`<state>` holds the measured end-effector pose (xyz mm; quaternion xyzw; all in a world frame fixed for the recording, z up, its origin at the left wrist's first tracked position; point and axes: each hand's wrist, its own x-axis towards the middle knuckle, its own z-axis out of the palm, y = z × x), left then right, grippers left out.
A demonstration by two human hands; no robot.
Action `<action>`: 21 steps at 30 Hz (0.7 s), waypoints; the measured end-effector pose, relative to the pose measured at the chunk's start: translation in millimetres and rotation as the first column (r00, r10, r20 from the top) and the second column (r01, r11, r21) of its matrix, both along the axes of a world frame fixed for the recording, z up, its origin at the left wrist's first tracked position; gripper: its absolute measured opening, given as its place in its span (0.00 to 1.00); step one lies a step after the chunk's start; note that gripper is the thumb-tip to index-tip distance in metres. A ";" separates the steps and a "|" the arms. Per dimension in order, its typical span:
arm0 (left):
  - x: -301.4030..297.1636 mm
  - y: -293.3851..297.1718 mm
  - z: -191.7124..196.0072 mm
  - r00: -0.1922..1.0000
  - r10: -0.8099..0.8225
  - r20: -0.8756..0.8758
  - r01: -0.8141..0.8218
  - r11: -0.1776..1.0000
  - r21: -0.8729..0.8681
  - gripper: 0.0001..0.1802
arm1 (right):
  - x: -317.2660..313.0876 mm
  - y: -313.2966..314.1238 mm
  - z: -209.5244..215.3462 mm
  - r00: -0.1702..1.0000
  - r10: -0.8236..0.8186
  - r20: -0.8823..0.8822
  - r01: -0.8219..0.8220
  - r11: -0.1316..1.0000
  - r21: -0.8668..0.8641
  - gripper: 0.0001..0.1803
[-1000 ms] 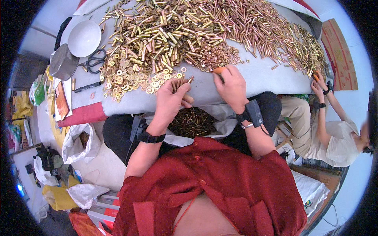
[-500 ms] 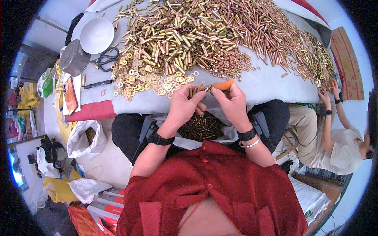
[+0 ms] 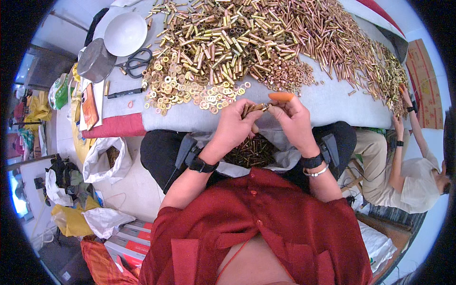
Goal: Manually assembling metal connector components by placing washers/rings onto cylindrical terminals.
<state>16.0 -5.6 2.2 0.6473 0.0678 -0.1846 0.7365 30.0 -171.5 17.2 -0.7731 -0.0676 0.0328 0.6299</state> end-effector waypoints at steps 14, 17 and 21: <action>-1.3 -0.5 -2.8 0.988 0.017 0.152 -0.029 0.997 0.075 0.04 | 6.0 -5.2 12.5 0.924 0.226 0.308 -0.079 0.902 -0.425 0.07; 0.0 0.7 0.6 0.998 -0.002 0.071 0.000 1.000 0.028 0.05 | 3.4 -3.1 11.8 0.931 0.180 0.319 -0.089 0.956 -0.279 0.07; -4.7 -3.9 0.2 0.988 0.021 0.152 -0.027 0.999 0.033 0.04 | -6.0 -4.9 13.6 0.978 0.081 0.193 -0.028 0.964 -0.265 0.07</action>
